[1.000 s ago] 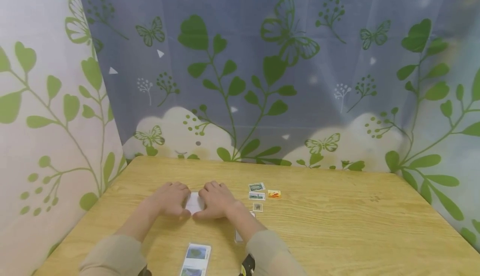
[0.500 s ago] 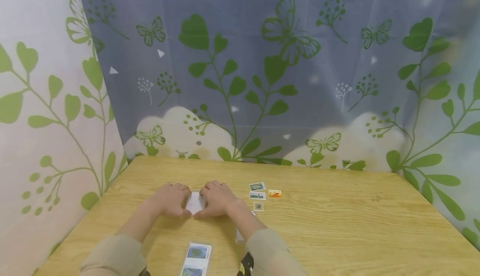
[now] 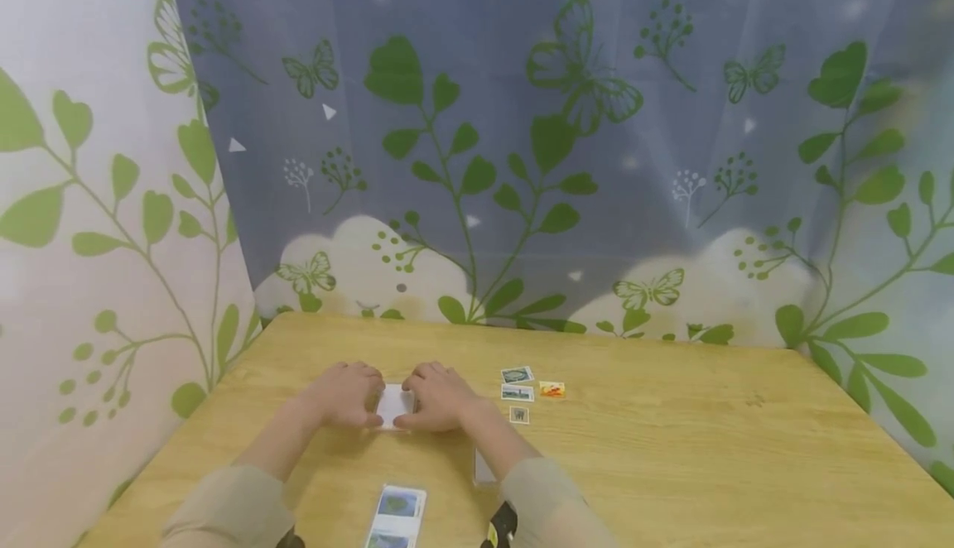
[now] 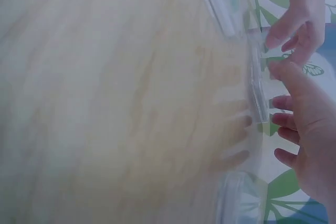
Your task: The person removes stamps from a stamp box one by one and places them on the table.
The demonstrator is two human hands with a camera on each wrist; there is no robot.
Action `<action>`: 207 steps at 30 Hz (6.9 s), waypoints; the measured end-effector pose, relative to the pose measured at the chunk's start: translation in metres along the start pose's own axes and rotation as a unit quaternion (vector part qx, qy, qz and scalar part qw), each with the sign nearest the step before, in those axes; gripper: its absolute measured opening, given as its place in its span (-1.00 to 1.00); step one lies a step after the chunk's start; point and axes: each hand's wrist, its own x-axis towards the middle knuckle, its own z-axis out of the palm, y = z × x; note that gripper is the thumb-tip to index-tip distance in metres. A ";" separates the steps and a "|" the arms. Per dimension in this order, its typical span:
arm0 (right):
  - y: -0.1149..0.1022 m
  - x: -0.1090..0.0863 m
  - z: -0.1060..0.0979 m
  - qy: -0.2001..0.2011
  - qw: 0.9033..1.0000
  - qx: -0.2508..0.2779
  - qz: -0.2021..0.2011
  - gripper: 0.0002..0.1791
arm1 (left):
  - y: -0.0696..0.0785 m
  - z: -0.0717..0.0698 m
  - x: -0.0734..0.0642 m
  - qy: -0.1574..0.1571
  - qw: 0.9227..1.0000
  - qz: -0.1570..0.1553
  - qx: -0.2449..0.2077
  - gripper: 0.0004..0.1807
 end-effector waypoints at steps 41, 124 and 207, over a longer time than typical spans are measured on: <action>0.012 -0.019 -0.026 0.028 0.976 0.215 0.033 -0.41 | 0.002 -0.013 -0.017 0.040 0.977 -0.072 -0.195 -0.51; -0.070 -0.105 -0.008 -0.060 0.988 -0.058 -0.129 -0.05 | 0.053 0.022 -0.084 0.072 0.969 0.234 -0.009 -0.14; -0.080 -0.102 -0.006 -0.041 0.992 -0.030 -0.118 -0.25 | 0.068 0.045 -0.088 0.181 0.962 0.192 0.070 -0.14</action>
